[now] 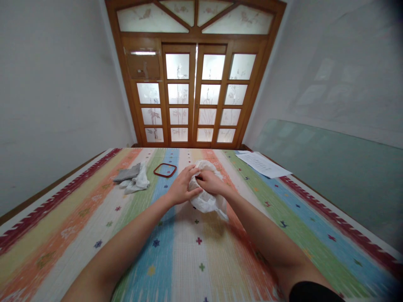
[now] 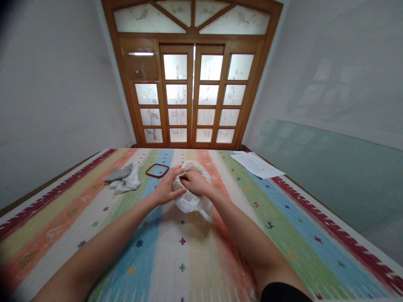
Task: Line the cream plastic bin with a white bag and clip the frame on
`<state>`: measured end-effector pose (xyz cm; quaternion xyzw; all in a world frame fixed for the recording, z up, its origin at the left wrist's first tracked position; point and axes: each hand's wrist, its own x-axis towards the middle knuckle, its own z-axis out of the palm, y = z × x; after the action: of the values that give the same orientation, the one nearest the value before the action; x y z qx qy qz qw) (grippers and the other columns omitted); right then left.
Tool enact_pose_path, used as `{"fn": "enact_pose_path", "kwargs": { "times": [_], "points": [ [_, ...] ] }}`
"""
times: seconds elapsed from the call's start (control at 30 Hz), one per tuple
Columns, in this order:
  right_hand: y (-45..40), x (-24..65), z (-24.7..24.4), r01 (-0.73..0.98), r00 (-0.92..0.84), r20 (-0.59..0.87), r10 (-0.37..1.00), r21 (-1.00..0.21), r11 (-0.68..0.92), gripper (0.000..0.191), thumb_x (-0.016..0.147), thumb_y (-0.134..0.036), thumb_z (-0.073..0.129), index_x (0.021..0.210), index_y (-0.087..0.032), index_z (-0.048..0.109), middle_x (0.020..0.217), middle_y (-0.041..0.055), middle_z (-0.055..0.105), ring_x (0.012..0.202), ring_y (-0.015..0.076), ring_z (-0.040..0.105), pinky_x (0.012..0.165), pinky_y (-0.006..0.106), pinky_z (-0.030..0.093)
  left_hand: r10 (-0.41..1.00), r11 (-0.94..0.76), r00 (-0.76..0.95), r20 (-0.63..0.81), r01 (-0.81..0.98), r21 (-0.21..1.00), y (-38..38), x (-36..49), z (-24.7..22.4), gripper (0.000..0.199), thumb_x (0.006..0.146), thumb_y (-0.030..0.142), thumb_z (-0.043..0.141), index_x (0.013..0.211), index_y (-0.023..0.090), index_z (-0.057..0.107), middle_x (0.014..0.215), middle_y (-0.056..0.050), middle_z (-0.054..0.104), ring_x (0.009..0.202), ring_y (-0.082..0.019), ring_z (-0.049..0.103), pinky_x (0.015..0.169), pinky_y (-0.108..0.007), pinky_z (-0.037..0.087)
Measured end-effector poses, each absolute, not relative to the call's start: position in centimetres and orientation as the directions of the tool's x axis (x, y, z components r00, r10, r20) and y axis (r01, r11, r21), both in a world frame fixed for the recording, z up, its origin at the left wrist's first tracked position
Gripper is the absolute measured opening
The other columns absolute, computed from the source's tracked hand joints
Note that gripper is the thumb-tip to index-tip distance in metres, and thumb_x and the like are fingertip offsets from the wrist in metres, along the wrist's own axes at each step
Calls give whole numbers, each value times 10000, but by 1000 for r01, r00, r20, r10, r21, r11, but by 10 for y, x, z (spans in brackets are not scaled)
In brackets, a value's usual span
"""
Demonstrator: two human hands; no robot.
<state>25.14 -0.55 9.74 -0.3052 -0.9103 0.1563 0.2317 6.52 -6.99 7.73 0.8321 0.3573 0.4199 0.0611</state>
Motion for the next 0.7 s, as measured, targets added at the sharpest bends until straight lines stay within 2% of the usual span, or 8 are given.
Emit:
{"fn": "enact_pose_path", "kwargs": {
  "times": [0.2, 0.37, 0.7],
  "points": [
    [-7, 254, 105, 378, -709, 299, 638, -602, 703, 203, 848, -154, 499, 854, -117, 699, 856, 49, 721, 790, 164, 621, 723, 252, 425, 635, -746, 403, 659, 541, 388, -70, 65, 77, 747, 871, 520, 709, 1500, 260, 398, 1570, -173, 407, 1469, -339, 405, 1207, -553, 360],
    [-9, 254, 108, 396, -720, 246, 649, -622, 675, 199, 824, -141, 490, 862, -116, 685, 853, 44, 712, 773, 156, 615, 716, 251, 429, 638, -742, 404, 655, 549, 385, -70, 66, 77, 749, 868, 524, 710, 1497, 259, 401, 1574, -170, 403, 1476, -337, 395, 1213, -546, 351],
    [-12, 256, 113, 308, -705, 302, 642, -685, 660, 188, 848, -220, 495, 820, -134, 660, 828, 18, 687, 781, 146, 592, 734, 250, 434, 645, -735, 389, 658, 551, 395, -69, 64, 78, 732, 881, 516, 695, 1499, 258, 399, 1566, -172, 412, 1467, -339, 405, 1209, -553, 353]
  ]
}}
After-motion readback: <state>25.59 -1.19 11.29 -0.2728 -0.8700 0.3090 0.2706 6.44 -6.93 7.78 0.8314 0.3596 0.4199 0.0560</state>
